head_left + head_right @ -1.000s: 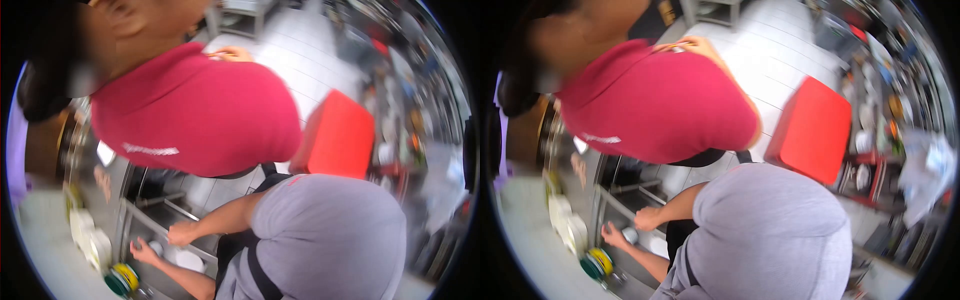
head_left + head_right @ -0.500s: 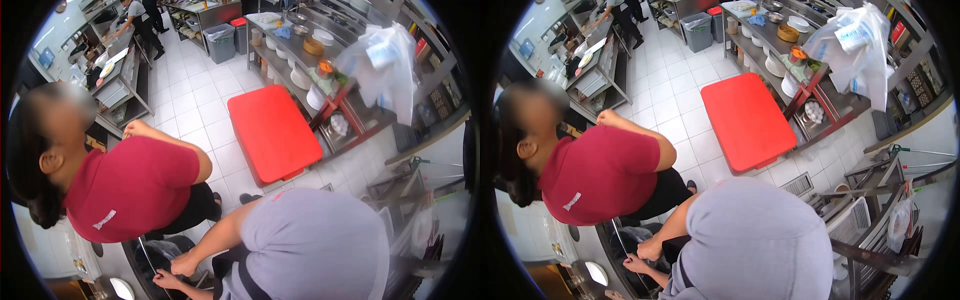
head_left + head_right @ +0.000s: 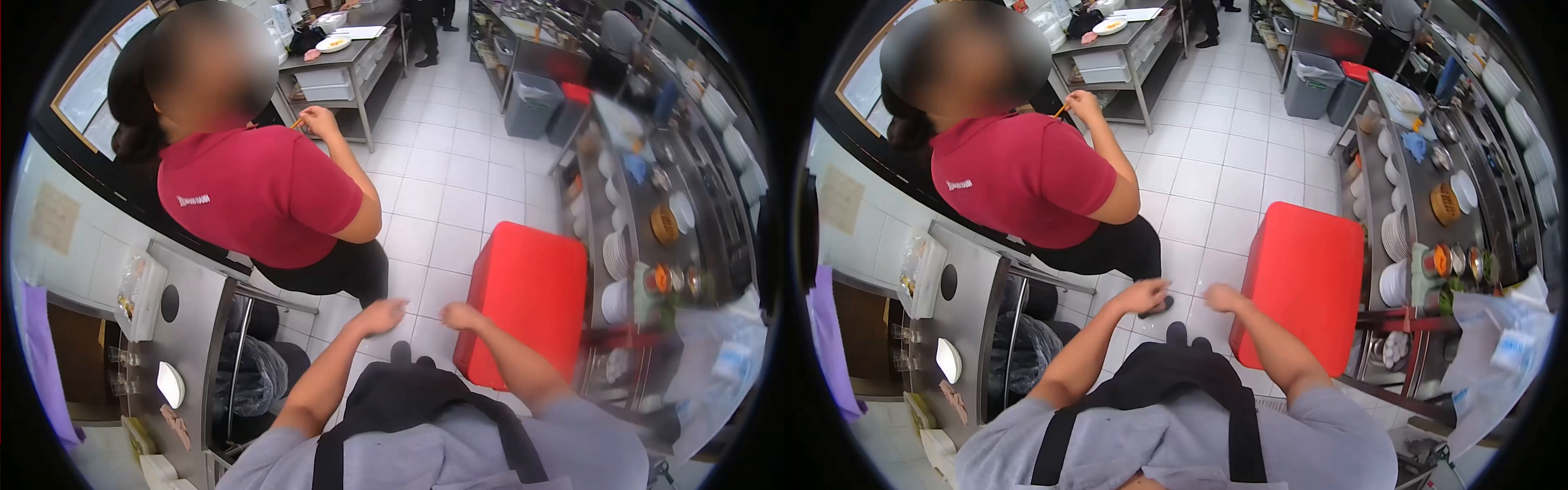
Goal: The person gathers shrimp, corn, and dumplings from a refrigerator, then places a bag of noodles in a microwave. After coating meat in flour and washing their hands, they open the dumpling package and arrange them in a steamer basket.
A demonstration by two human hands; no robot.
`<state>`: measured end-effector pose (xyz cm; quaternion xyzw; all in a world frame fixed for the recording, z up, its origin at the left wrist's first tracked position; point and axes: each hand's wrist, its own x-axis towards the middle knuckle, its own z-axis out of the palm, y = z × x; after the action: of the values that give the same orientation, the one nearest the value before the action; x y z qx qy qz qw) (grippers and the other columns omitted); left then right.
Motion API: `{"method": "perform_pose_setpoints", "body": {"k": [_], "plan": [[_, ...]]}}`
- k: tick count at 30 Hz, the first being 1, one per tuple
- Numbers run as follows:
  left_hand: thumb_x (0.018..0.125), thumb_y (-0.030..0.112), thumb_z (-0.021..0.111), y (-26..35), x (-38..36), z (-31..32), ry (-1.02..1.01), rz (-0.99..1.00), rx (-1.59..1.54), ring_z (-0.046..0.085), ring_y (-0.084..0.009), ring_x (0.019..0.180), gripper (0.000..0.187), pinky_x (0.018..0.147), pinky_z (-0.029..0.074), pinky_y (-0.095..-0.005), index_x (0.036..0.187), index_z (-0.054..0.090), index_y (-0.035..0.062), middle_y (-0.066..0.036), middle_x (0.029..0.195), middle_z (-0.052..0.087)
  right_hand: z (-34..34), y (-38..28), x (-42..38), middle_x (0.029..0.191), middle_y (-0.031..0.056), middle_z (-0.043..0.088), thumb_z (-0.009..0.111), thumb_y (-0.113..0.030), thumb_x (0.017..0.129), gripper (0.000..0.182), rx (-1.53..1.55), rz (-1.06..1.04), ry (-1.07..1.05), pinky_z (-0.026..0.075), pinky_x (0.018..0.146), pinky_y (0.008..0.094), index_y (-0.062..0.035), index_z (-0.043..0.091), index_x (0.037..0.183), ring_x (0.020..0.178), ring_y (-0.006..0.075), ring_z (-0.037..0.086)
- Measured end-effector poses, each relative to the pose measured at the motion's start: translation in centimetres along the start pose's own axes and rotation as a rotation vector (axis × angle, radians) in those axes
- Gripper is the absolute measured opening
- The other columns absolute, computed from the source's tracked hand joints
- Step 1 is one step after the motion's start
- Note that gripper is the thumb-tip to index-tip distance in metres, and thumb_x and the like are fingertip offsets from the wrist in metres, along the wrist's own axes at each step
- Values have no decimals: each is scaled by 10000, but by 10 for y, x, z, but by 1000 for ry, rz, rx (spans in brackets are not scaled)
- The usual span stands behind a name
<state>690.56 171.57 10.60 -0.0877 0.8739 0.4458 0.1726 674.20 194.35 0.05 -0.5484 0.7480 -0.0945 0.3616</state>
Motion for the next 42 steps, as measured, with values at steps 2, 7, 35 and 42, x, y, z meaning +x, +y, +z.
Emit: {"method": "perform_pose_setpoints", "body": {"k": [2,7,35,42], "plan": [[912,224,539,31,71,-42,113,225,111,622,-350,1048,467,925,482,-401,1342,510,44,-251,1174,608,-28,57,-21,775,165,671,616,-249,859,234,341,296,384,528,695,408,-26,684,840,753,294,662],[884,243,635,137,230,-119,108,479,213,591,-361,1066,451,940,480,-413,1280,553,43,-243,1183,564,-90,109,-86,735,157,659,675,-133,813,143,609,759,960,501,621,355,-22,595,774,676,244,649],[848,284,651,542,1186,-159,-201,820,197,560,-394,1167,553,1004,433,-418,1277,540,-46,-284,1230,585,-699,730,-196,1222,243,597,631,-276,873,463,360,1181,1487,450,976,405,-15,576,1252,1121,386,578],[836,307,643,658,1415,-35,4,858,110,624,-462,960,540,885,497,-466,1204,563,-81,-306,995,646,-757,970,-207,1186,280,581,561,-150,832,394,418,1723,1319,486,937,496,-4,537,1196,1085,438,590]]}}
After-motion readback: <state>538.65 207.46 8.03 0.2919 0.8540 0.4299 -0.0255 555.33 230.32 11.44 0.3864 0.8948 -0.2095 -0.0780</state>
